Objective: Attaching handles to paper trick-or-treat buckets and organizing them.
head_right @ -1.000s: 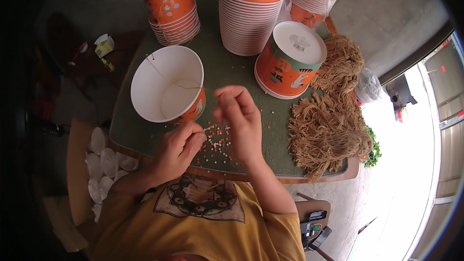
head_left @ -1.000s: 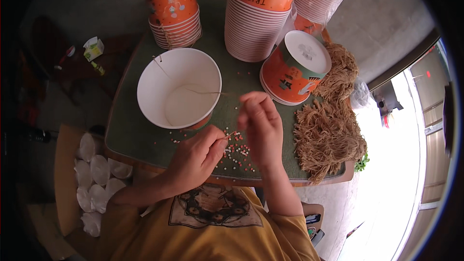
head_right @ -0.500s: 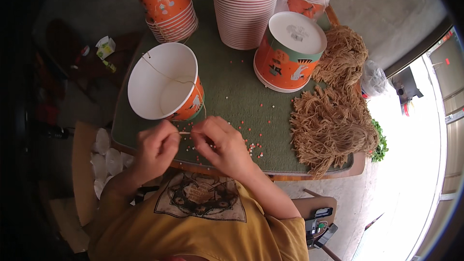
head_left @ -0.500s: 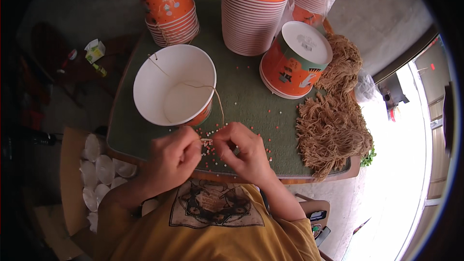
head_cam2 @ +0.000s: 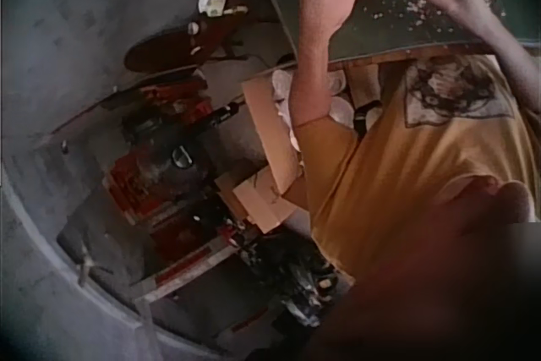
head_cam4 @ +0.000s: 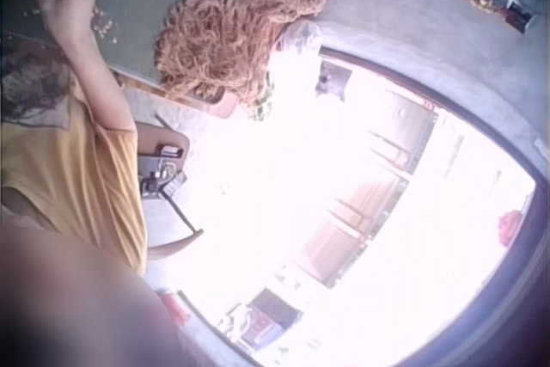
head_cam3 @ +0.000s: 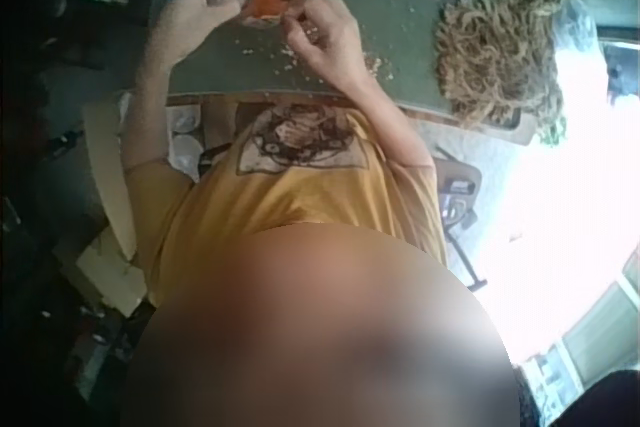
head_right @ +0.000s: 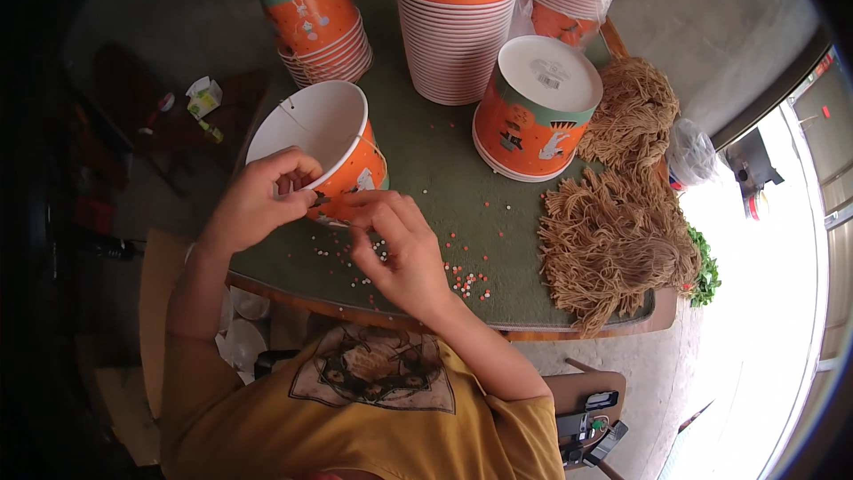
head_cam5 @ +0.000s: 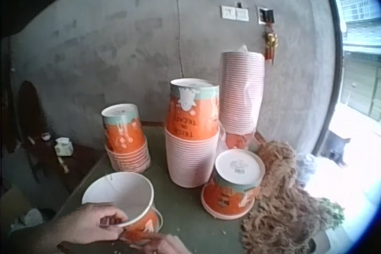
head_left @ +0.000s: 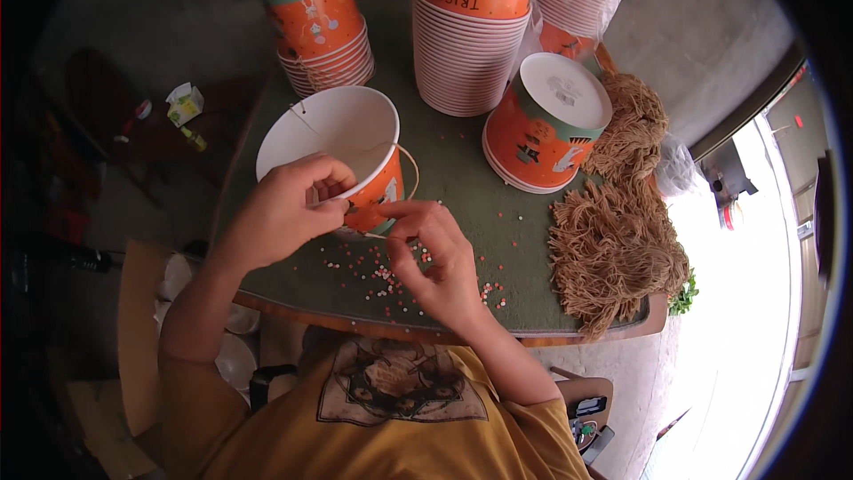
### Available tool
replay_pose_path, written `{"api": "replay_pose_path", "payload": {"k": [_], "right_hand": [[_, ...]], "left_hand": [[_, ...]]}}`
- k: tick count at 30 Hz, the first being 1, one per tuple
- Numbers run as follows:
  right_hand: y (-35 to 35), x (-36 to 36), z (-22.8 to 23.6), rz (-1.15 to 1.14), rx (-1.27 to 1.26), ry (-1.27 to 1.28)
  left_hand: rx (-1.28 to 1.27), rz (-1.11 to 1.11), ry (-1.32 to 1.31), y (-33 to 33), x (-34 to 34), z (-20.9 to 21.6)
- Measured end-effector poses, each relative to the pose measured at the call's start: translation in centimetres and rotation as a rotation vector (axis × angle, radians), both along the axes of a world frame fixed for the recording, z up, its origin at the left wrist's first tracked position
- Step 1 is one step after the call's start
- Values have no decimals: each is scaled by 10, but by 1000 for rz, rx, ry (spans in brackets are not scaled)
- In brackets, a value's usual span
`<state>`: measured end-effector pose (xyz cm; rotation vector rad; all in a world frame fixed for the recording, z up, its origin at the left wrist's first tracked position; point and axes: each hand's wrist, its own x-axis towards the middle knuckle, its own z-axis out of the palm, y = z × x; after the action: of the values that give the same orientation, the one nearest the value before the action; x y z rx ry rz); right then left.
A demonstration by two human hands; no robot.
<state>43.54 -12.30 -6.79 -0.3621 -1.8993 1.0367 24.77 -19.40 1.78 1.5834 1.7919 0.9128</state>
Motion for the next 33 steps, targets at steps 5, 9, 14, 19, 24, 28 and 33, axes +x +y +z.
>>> {"api": "replay_pose_path", "payload": {"k": [5,9,14,19,24,28,33], "right_hand": [[3,-15,8,-23,192,4],[6,-16,3,-17,218,-78],[9,-25,9,-112,147,36],[6,-39,12,-179,123,56],[6,-41,12,-204,94,38],[4,-41,14,-197,50,-3],[6,-44,8,-230,108,-10]], "left_hand": [[-108,-13,-149,7,-10,10],[-112,11,-160,7,-13,11],[-105,4,-208,8,-16,10],[-96,-3,-307,8,-16,3],[-89,-3,-352,9,-10,3],[-60,-30,-360,9,-12,-4],[-96,-34,-347,9,-8,-2]]}}
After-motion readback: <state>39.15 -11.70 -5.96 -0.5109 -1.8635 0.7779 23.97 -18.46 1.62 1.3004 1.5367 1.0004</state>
